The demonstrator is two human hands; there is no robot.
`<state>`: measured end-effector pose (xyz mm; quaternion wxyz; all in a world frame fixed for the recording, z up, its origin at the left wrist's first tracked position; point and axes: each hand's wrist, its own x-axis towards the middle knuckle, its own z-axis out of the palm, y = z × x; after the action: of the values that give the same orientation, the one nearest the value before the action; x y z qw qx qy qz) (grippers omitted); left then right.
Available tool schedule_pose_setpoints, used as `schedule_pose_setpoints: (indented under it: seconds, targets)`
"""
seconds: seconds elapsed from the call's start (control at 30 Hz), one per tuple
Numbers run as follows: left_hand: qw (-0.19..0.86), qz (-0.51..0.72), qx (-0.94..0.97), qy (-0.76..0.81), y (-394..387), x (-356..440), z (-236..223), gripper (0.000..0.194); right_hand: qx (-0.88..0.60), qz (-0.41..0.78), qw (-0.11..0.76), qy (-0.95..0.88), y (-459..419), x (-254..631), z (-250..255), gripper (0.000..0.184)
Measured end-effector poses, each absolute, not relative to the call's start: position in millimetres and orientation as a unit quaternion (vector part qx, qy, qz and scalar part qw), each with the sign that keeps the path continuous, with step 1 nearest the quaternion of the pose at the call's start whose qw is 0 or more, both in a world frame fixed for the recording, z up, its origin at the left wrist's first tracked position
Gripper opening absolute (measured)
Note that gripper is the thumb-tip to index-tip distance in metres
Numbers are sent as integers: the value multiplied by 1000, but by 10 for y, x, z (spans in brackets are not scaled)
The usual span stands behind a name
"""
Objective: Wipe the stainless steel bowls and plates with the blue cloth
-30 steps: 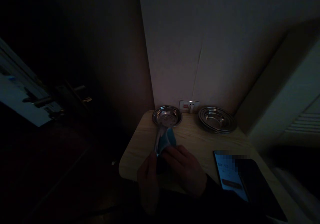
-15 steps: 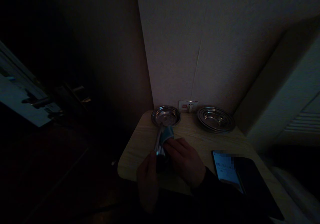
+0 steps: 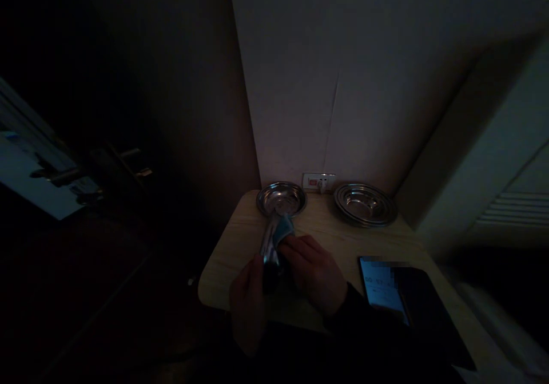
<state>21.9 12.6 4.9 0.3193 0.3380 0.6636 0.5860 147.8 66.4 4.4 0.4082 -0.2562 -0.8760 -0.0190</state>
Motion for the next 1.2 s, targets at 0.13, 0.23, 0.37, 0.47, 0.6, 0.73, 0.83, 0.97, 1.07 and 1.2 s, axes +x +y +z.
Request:
schedule_pose_setpoints:
  seconds: [0.13, 0.23, 0.37, 0.47, 0.6, 0.73, 0.83, 0.97, 1.07, 1.2]
  targets:
    - [331, 591, 344, 650, 130, 224, 20, 44, -230, -18, 398, -888, 692, 1497, 55, 27]
    - [335, 596, 342, 645, 137, 234, 4, 45, -254, -17, 403, -879, 710, 1521, 71, 28]
    - [342, 590, 350, 642, 151, 241, 21, 45, -230, -23, 391, -891, 727, 1534, 92, 26]
    - [351, 593, 342, 639, 171, 231, 34, 44, -264, -20, 412, -872, 713, 1512, 73, 27]
    - [348, 607, 315, 641, 219, 177, 41, 40, -219, -6, 402, -889, 641, 1455, -41, 24]
    - [349, 628, 290, 633, 277, 124, 73, 39, -274, 19, 459, -845, 648, 1383, -152, 29]
    - [370, 648, 245, 619, 280, 91, 89, 41, -299, 41, 487, -819, 613, 1318, -229, 31]
    - [392, 655, 217, 609, 245, 53, 82, 43, -275, 39, 474, -836, 466, 1279, -333, 31]
    - [395, 665, 207, 599, 226, 58, 71, 43, -289, 39, 474, -831, 405, 1288, -356, 32]
    - [389, 658, 185, 617, 206, 78, 41, 48, -317, 63, 483, -814, 362, 1283, -362, 30]
